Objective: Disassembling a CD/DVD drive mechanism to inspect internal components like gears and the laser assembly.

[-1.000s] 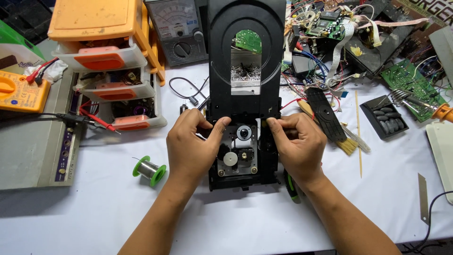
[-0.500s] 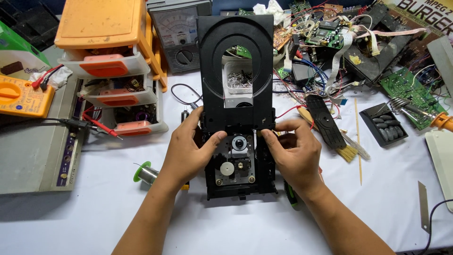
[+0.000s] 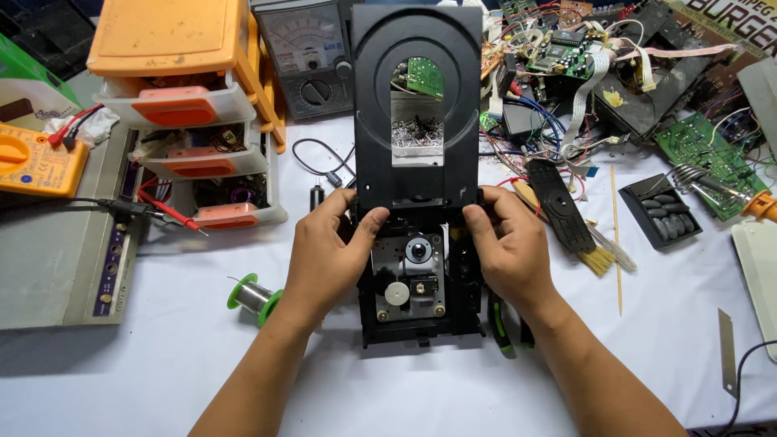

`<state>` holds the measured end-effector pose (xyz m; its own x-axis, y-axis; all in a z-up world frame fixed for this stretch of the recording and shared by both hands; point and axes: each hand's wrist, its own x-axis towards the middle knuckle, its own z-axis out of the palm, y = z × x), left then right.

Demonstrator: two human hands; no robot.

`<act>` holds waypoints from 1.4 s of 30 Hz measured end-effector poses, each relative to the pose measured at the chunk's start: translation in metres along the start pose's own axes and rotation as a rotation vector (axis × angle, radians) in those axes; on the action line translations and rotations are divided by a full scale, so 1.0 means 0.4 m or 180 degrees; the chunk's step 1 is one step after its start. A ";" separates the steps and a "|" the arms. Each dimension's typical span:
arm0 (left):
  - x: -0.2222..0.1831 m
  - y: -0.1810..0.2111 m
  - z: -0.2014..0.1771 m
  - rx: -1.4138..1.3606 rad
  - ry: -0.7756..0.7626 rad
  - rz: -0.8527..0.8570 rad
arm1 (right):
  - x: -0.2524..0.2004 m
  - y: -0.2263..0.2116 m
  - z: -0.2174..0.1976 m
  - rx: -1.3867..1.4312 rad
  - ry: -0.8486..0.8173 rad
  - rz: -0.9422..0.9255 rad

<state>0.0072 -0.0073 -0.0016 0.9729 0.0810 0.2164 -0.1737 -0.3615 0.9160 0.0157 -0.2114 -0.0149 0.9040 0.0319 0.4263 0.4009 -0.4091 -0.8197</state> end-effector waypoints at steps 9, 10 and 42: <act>0.014 0.011 0.000 -0.0135 -0.0118 0.0060 | 0.005 -0.018 0.004 0.0411 0.0050 0.0447; 0.014 0.007 -0.001 -0.0138 -0.0123 0.0063 | 0.005 -0.003 0.003 0.0407 0.0054 0.0447; 0.028 -0.102 -0.005 -0.0431 -0.0497 -0.0676 | 0.156 -0.021 -0.054 0.1909 0.0275 -0.0038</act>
<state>0.0248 0.0103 -0.0359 0.9995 -0.0060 -0.0298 0.0277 -0.2238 0.9743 0.0656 -0.2256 0.0267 0.8937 -0.0512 0.4457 0.4474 0.1771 -0.8766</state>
